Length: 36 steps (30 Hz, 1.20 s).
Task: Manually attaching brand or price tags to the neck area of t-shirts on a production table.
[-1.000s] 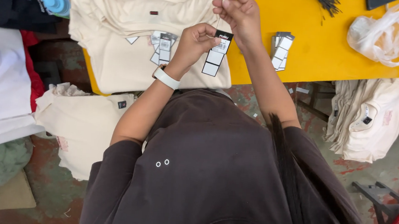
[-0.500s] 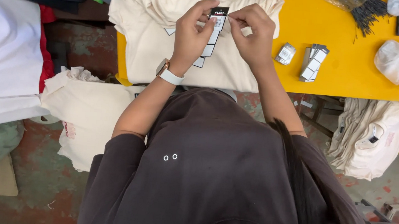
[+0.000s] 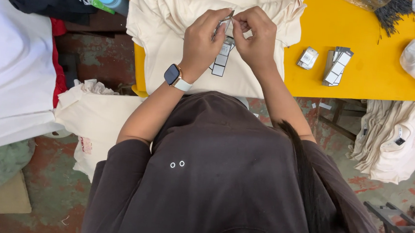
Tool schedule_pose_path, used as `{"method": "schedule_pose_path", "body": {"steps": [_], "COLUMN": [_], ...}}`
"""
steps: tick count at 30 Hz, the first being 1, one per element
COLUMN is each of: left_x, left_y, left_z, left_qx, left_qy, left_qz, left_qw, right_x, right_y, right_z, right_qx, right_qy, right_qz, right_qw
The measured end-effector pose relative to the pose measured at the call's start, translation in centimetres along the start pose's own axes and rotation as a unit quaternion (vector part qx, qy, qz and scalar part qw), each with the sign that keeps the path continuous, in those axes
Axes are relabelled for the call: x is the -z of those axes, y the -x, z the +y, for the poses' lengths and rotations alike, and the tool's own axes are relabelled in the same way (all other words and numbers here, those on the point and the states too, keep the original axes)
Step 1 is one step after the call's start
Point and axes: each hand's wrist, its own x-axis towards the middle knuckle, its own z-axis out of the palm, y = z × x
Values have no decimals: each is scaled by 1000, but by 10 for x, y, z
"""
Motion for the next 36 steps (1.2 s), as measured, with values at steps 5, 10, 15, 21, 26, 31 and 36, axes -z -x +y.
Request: {"method": "schedule_pose_path", "body": {"steps": [5, 10, 15, 21, 26, 31, 36], "left_x": [-12, -13, -17, -42, -56, -66, -98], "left_y": [13, 18, 1, -21, -47, -56, -42], "left_z": [-31, -51, -68, -99, -118, -143, -214], "left_qx": [-25, -108, -216, -263, -226, -43, 360], "left_qy": [-130, -163, -268, -337, -374, -268, 153], "left_qz": [-20, -23, -28, -58, -58, -185, -117], "left_qw": [991, 980, 938, 902, 898, 944, 913], "right_x": [-20, -35, -44, -81, -97, -107, -109], "right_y": [5, 19, 17, 30, -1, -37, -46], "right_z": [23, 68, 92, 168, 192, 228, 269], "right_qx": [-98, -294, -522, -569, -576, -527, -447], "right_qy": [-32, -196, -382, -421, -449, -426, -314], "right_qz": [-2, -107, -123, -105, -61, 85, 142], "right_qw": [995, 929, 753, 699, 680, 730, 825]}}
